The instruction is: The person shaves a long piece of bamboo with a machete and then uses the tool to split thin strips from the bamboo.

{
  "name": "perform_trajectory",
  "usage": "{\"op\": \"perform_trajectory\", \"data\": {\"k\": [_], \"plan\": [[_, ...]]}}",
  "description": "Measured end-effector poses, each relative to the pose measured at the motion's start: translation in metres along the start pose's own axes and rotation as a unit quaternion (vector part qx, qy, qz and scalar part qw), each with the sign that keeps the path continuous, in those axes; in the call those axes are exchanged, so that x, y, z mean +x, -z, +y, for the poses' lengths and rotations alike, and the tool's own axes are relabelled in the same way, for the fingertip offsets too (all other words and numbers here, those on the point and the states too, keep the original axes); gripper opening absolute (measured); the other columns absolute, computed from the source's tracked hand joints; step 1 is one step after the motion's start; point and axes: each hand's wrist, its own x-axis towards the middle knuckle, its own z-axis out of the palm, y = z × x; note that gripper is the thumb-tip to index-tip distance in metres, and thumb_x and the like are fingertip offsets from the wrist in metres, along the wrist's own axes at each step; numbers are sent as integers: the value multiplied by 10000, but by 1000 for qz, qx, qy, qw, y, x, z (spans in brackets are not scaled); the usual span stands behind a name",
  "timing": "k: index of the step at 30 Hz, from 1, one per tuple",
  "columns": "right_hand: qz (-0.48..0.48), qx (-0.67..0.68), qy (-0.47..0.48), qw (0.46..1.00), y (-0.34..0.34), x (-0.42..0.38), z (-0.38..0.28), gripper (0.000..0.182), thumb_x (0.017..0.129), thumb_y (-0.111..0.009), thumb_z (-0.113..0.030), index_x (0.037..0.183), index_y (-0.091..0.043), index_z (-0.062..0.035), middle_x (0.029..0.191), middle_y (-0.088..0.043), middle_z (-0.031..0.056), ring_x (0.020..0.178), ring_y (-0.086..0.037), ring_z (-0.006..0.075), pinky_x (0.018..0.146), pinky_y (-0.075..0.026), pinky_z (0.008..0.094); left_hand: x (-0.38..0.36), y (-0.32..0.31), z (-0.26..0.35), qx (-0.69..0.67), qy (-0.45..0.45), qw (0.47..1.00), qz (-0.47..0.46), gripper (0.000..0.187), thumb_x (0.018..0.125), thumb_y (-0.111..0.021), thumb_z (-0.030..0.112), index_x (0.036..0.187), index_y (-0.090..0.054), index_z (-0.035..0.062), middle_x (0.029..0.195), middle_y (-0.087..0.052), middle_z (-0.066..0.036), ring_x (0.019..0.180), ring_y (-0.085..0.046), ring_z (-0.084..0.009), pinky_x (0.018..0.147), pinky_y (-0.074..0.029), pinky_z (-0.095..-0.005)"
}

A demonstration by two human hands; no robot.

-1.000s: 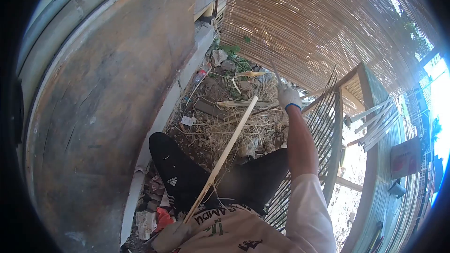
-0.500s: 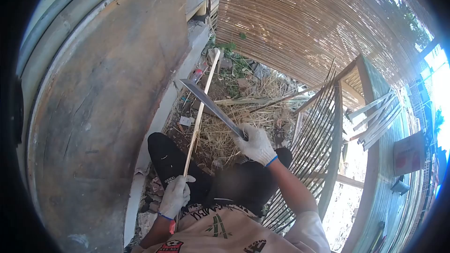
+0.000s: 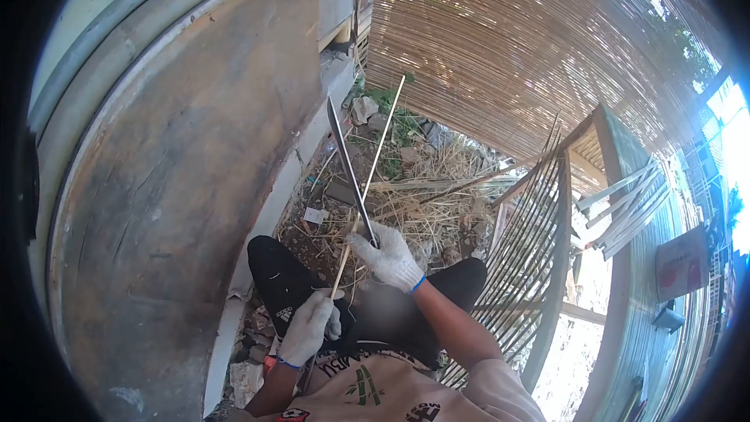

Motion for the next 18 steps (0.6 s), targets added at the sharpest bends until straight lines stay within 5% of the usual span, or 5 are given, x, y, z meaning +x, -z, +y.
{"op": "perform_trajectory", "data": {"k": [3,6,9,14,18], "plan": [[-42,-5,-27,999,-1,-7,-15,277,1013,-721,-255,1161,-735,-21,803,-658,-4,737,-548,70,682,-490,304,26,-5,21,-33,-40,999,2,331,1147,-464,204,1372,-573,-14,781,-592,-3,643,-589,-84,582,-510,-245],[-34,-76,-2,997,3,-11,-25,371,985,-749,-265,1252,-713,-10,894,-740,91,766,-676,183,743,-549,369,51,0,29,-36,-73,996,-37,294,1121,-546,212,1326,-570,3,791,-632,-20,588,-587,-90,525,-478,-243],[56,-267,149,950,11,-15,-15,722,917,-780,-463,1489,-550,-88,1069,-758,221,981,-736,441,820,-590,505,53,-4,39,-75,-50,996,3,282,1093,-594,188,1337,-584,48,802,-623,-4,549,-541,-51,474,-438,-226],[0,-367,163,916,21,-31,-37,772,938,-751,-464,1588,-446,-180,1084,-740,173,940,-750,393,762,-604,484,59,-12,50,-41,-57,997,27,221,1114,-569,189,1278,-602,45,755,-595,16,565,-521,-49,481,-414,-231],[-67,-464,186,863,23,-32,-34,644,1008,-650,-471,1594,-455,-287,1053,-688,141,843,-750,345,661,-604,466,69,-9,27,-24,-54,998,15,186,1120,-566,210,1131,-659,49,733,-533,43,580,-471,-37,501,-388,-247]]}}
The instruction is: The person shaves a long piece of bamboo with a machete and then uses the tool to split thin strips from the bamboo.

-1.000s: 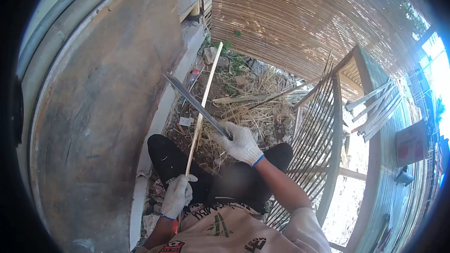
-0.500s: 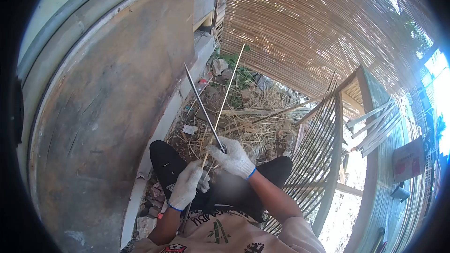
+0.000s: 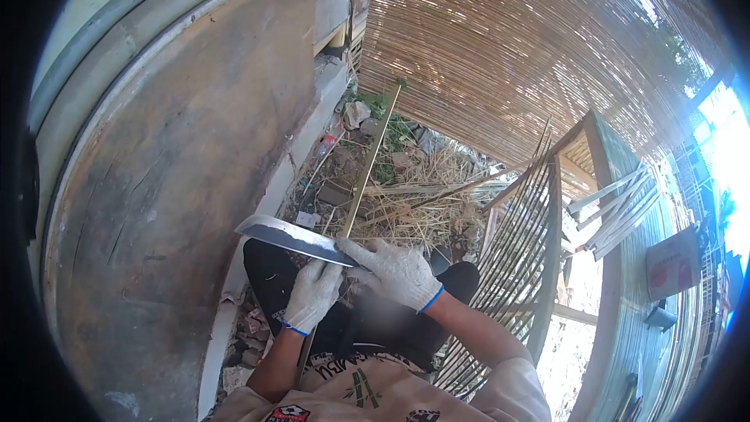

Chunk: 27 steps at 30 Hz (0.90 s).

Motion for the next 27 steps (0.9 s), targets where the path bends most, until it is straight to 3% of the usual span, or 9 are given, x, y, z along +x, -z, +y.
{"op": "perform_trajectory", "data": {"k": [3,11,13,24,27], "plan": [[-40,-17,5,999,0,3,0,621,1034,-606,-476,1599,-465,-260,993,-671,161,807,-721,380,652,-575,495,-1,0,1,48,-17,999,17,235,1117,-559,230,1085,-670,25,730,-523,33,598,-466,-57,531,-403,-284],[-33,-42,10,999,-1,10,6,583,1035,-585,-508,1569,-507,-289,947,-661,143,765,-713,343,598,-560,478,-7,2,9,79,-13,996,27,237,1092,-535,190,1110,-679,2,741,-559,5,605,-503,-80,558,-436,-308],[-29,-44,15,998,0,12,8,581,1038,-576,-523,1569,-496,-301,931,-656,150,753,-717,341,592,-561,477,-9,-2,11,35,-11,998,41,169,1108,-539,175,1054,-676,91,675,-437,103,522,-390,3,449,-313,-219],[-69,-52,37,996,-9,18,14,612,1038,-579,-525,1601,-445,-323,978,-679,164,803,-736,351,621,-575,485,-23,10,6,-14,55,998,30,177,1103,-550,167,1154,-686,67,690,-434,114,526,-397,11,452,-321,-210],[54,-24,-84,995,-1,28,52,572,1051,-591,-428,1589,-468,-275,1012,-692,179,831,-726,386,689,-574,511,-49,16,-8,-11,87,996,11,232,1098,-556,159,1251,-686,43,714,-443,113,540,-395,13,464,-321,-201]]}}
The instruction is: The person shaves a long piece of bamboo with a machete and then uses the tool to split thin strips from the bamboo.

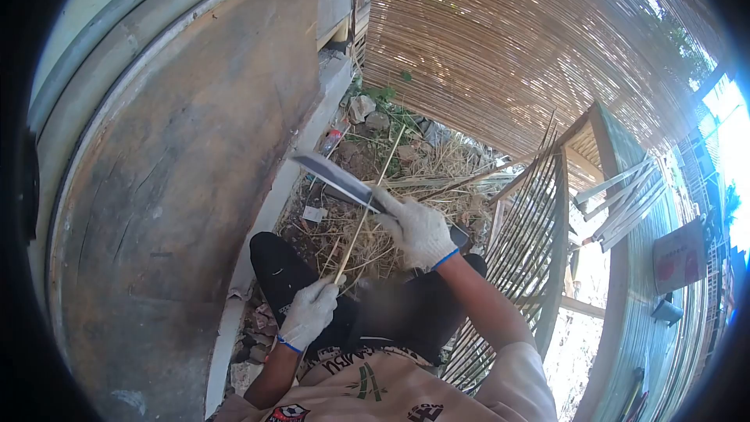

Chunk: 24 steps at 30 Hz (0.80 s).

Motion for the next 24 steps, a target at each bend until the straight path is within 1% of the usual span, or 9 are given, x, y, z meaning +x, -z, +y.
{"op": "perform_trajectory", "data": {"k": [1,4,9,10,12,14,18,20,24], "plan": [[46,25,-66,996,0,9,26,557,1054,-591,-396,1582,-479,-259,1019,-695,183,846,-723,397,713,-571,521,-12,5,-11,26,18,999,-16,267,1095,-560,154,1297,-682,30,729,-449,112,550,-395,14,473,-321,-196],[84,-3,-53,995,17,10,54,532,1059,-577,-362,1573,-494,-253,980,-690,183,866,-721,411,736,-563,540,-29,6,-18,40,42,998,-28,344,1089,-571,177,1380,-671,23,762,-492,92,585,-424,-3,506,-354,-210],[-3,-72,-86,994,37,22,70,530,1066,-580,-369,1573,-502,-236,1018,-719,220,942,-726,419,797,-566,520,-42,21,-30,90,45,994,-37,371,1081,-588,214,1380,-681,14,829,-581,46,702,-534,-47,625,-457,-247],[43,-54,-136,988,31,29,95,515,1073,-567,-372,1560,-516,-210,1053,-728,238,968,-727,433,813,-570,514,-53,27,-31,70,42,996,-46,350,1090,-567,136,1408,-647,13,788,-475,91,605,-409,1,520,-332,-194],[89,-24,-181,979,18,33,123,504,1080,-554,-374,1547,-530,-184,1088,-737,256,995,-728,447,829,-573,507,-62,49,-45,110,45,993,-13,337,1088,-573,144,1391,-657,23,784,-483,87,607,-415,-2,521,-338,-198],[180,45,-202,962,12,30,128,513,1050,-594,-329,1530,-525,-160,954,-735,261,902,-724,458,780,-556,541,-67,54,-38,84,103,990,43,319,1075,-594,155,1362,-659,31,756,-516,66,607,-452,-23,523,-373,-223],[125,136,-138,973,-13,-2,68,478,957,-686,-226,1417,-613,-120,982,-736,250,925,-718,457,796,-560,530,-25,46,-29,223,-23,969,107,381,1062,-606,161,1418,-606,24,736,-595,6,615,-538,-83,567,-460,-282],[85,139,-103,981,-32,-15,42,427,908,-705,-175,1327,-651,-112,963,-731,235,916,-713,450,786,-557,529,-8,33,-18,288,-83,940,163,417,1043,-627,246,1392,-593,21,802,-735,-141,720,-729,-260,685,-558,-413],[4,160,-45,986,-49,-30,0,299,892,-703,-169,1177,-670,-84,934,-708,212,905,-705,428,791,-548,527,9,19,-1,275,-87,946,146,332,1055,-617,282,1251,-608,14,815,-751,-142,766,-752,-299,724,-568,-443]]}}
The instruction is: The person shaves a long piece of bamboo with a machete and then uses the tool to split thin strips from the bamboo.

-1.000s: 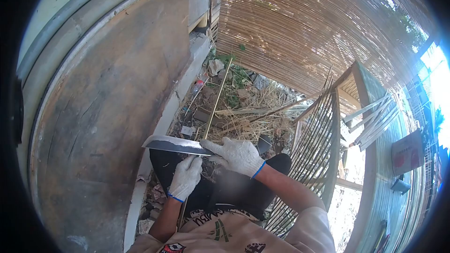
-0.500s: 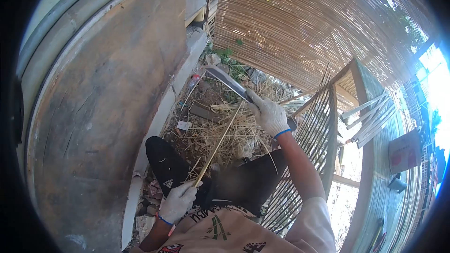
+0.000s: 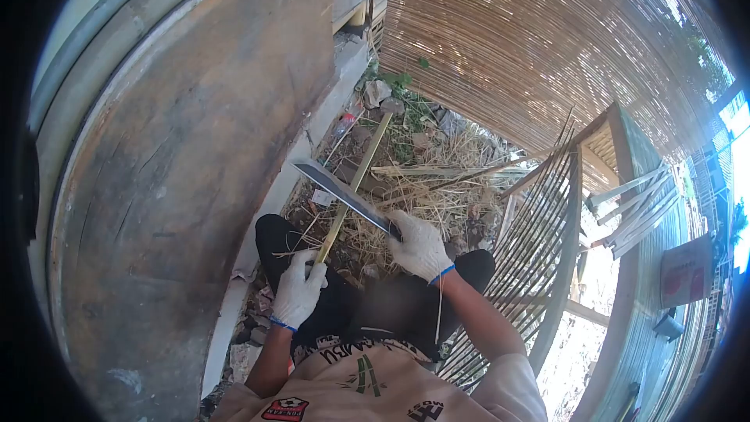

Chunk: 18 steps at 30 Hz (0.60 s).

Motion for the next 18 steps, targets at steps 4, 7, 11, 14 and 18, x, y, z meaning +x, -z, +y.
{"op": "perform_trajectory", "data": {"k": [4,7,11,14,18], "plan": [[-66,6,25,997,-11,-9,-20,318,895,-718,-198,1158,-642,-36,974,-682,211,964,-697,420,821,-548,524,8,-6,6,-8,6,1000,-13,307,1060,-608,280,1209,-624,12,812,-746,-142,771,-750,-302,725,-561,-445],[-53,4,62,997,-22,-15,-25,327,896,-722,-211,1149,-620,-32,967,-680,206,956,-693,427,828,-555,526,15,-11,5,-8,-16,1000,-20,293,1069,-589,280,1156,-648,7,804,-732,-148,759,-741,-304,716,-548,-448],[-92,-71,20,993,-21,-16,-39,457,895,-791,-355,1194,-645,-42,1006,-692,186,910,-708,414,779,-565,499,22,-19,-6,-57,-13,996,-63,323,1085,-556,305,1096,-657,-2,759,-668,-123,665,-663,-265,671,-521,-434],[-77,-23,54,995,-21,-21,-42,615,906,-779,-448,1347,-590,-62,995,-689,190,920,-715,408,757,-570,504,21,-19,-3,-134,31,986,-97,337,1091,-543,314,1056,-652,-2,731,-606,-72,616,-591,-202,620,-490,-395],[-84,-44,66,993,-13,-20,-52,701,969,-706,-407,1542,-470,-80,1108,-704,213,935,-752,384,740,-604,492,20,-20,6,-216,126,960,-126,363,1097,-521,334,1020,-647,2,726,-548,-19,601,-532,-132,570,-442,-345]]}}
